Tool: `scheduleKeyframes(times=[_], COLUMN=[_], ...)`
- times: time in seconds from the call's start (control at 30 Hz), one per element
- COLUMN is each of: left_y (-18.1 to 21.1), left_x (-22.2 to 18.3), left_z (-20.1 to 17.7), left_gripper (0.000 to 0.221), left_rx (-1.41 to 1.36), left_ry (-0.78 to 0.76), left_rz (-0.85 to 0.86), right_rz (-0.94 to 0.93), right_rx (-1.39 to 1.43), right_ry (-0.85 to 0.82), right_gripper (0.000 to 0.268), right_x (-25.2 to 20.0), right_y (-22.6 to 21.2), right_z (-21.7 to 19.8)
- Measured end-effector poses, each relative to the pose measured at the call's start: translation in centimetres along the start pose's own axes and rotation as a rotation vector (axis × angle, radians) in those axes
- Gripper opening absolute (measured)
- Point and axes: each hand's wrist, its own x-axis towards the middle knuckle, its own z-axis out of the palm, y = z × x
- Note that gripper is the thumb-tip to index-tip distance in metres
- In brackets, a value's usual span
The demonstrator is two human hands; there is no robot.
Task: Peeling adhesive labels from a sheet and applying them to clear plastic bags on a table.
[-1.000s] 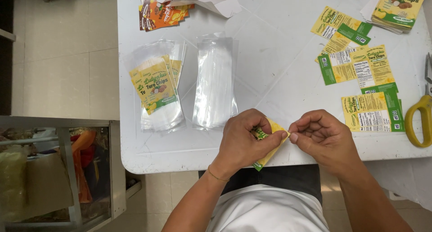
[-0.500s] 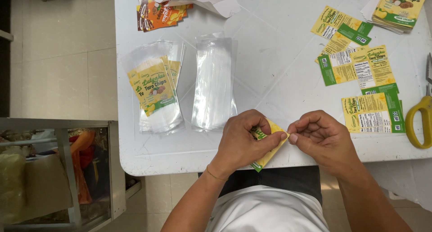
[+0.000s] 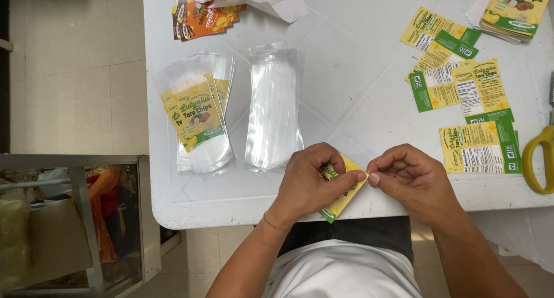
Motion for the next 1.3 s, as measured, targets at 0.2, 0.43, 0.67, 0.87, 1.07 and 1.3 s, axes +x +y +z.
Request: scheduleKeyframes(times=[0.2,0.43,0.67,0.87,1.07,1.3], left_y=[-0.3,-0.3,-0.8,-1.4,-1.7,-1.3], left_x=[0.5,1.4,1.7,1.5,1.1,0.8], left_z=[0.1,0.0,0.2,0.9,1.7,1.8], left_gripper=[0.036,0.036,0.035,0.033,0.033,0.034], left_rx=[0.027,0.010,0.032,0.076,0.114,0.150], left_ry=[-0.018,-0.038,-0.025,0.023,0.096,0.166], left_rz=[-0.087,-0.135,-0.115,-0.044,-0.009,0.082], right_rz=[0.030,0.036,0.016,0.022,-0.049,-0.109], right_rx=[-0.037,0.015,-0.017,-0.033,-0.114,-0.195], right_ry=[-0.001,-0.019,-0.040,-0.022,0.007,0.041], right_gripper=[0.019,0.020,0.020,0.019,0.019,0.021], right_x=[0.5,1.3,1.8,1.6,1.2,1.1], right_y=[-0.2,0.5,0.5,0.7,0.8,-0.4], right_z=[0.0,-0.4,-0.5,-0.5,-0.3,0.0])
